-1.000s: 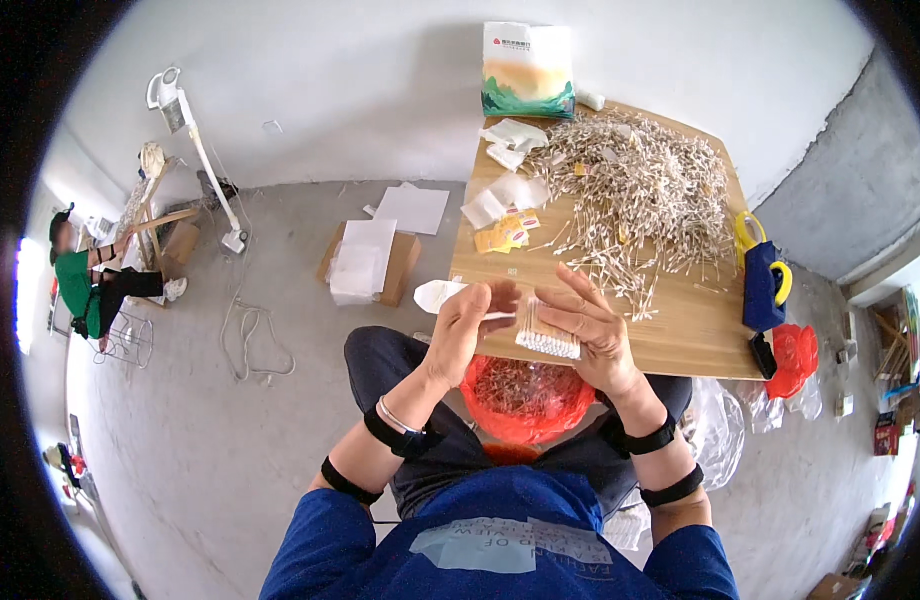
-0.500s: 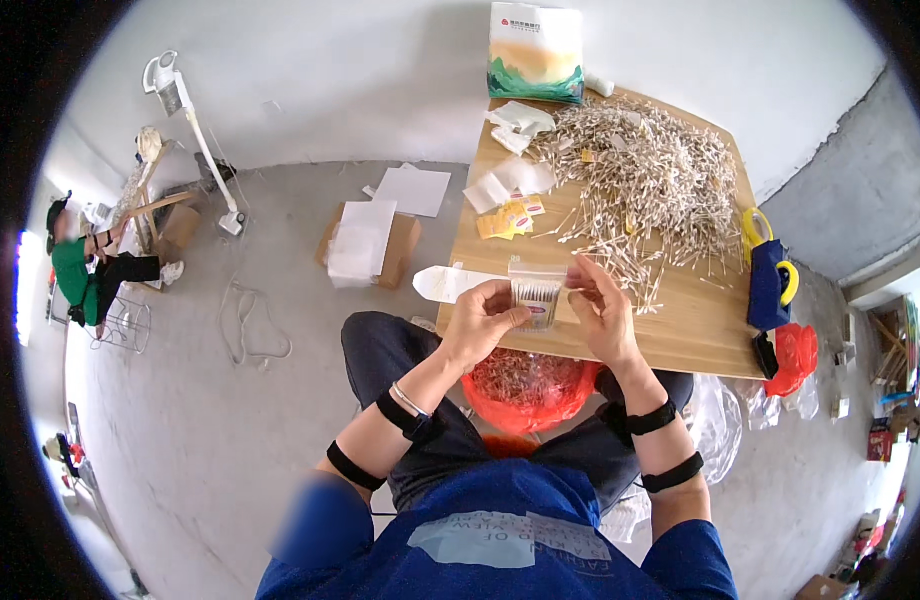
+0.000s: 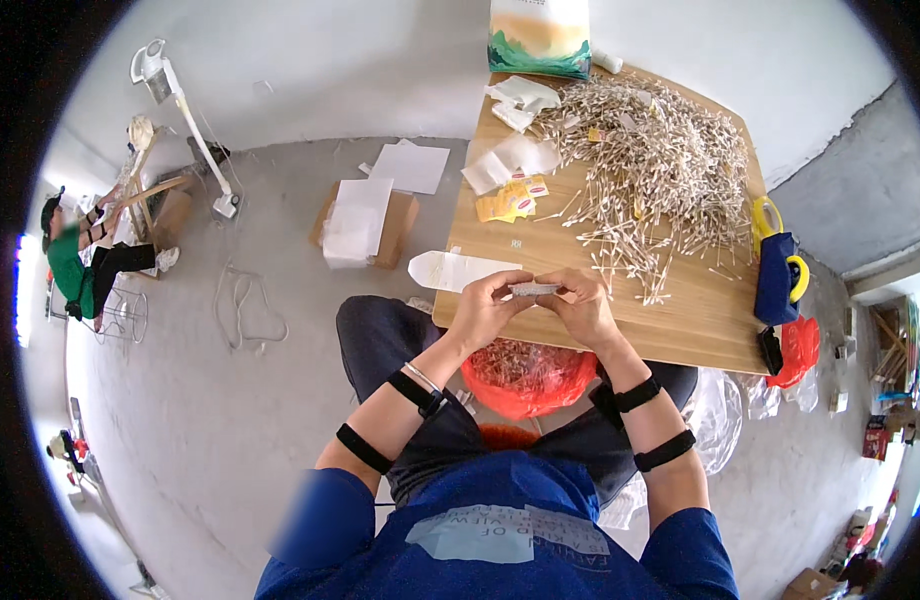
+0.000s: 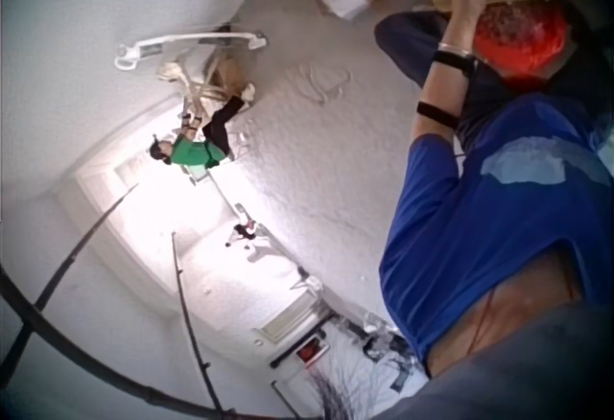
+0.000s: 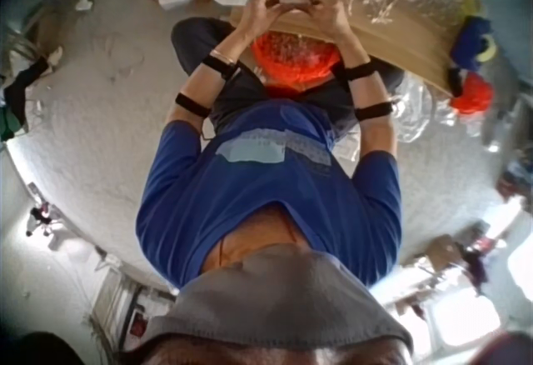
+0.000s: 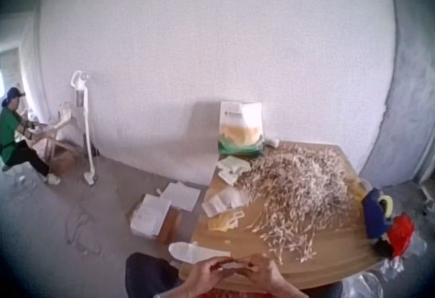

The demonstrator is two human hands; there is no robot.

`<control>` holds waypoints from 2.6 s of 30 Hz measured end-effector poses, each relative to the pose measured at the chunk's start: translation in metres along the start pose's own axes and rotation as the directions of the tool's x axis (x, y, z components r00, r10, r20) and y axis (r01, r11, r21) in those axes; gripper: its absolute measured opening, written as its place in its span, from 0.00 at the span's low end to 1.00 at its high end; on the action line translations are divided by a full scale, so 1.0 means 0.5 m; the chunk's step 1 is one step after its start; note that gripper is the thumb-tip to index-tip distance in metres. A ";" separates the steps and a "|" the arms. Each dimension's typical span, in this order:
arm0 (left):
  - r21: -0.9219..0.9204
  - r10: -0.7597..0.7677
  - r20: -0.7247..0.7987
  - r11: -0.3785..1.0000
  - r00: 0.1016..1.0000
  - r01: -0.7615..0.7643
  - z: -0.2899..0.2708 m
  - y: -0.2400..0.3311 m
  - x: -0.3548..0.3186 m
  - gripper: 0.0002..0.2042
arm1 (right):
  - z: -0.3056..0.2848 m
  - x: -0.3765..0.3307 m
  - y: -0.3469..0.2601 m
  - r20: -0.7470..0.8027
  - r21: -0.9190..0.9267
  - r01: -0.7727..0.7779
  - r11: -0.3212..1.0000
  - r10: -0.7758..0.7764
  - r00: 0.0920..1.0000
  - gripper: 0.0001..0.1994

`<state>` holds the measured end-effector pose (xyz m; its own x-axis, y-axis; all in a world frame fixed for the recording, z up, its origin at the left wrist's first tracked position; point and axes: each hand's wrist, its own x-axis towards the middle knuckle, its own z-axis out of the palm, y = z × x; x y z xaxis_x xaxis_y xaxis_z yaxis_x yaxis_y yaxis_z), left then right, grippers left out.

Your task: The person sits on the floor and packs cotton swabs into a small plastic container. They pick up swabs from a large pile on the table, align them, and place them into the container. The person then closes the container and places it on the table.

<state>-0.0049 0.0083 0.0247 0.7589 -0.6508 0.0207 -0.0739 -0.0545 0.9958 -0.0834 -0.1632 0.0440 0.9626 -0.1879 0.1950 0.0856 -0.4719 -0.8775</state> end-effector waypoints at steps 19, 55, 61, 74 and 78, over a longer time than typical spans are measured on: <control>0.202 -0.011 -0.088 0.979 0.996 0.028 0.003 -0.038 -0.006 0.13 | 0.025 -0.008 0.057 -0.051 0.085 0.027 0.996 -0.023 0.998 0.10; -0.231 -0.117 -0.044 0.967 0.992 0.104 -0.003 -0.046 -0.006 0.09 | 0.024 0.005 0.067 0.064 0.194 -0.186 0.963 0.177 0.982 0.05; -0.157 -0.111 -0.061 0.982 0.992 0.100 -0.004 -0.060 -0.009 0.06 | 0.025 0.010 0.077 0.165 0.315 -0.275 0.909 0.232 0.958 0.05; -0.508 -0.209 0.031 0.839 0.977 0.196 0.006 -0.075 0.011 0.07 | 0.040 0.003 0.094 0.156 0.477 -0.308 0.823 0.266 0.951 0.03; -0.461 -0.236 -0.005 0.863 0.972 0.207 0.012 -0.062 0.013 0.06 | 0.044 0.000 0.086 0.146 0.516 -0.300 0.802 0.263 0.954 0.02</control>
<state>-0.0016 0.0012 -0.0065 0.7582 -0.6157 -0.2146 0.3919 0.1674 0.9046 -0.0739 -0.1645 -0.0033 0.9781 -0.1774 -0.1090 -0.0880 0.1225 -0.9886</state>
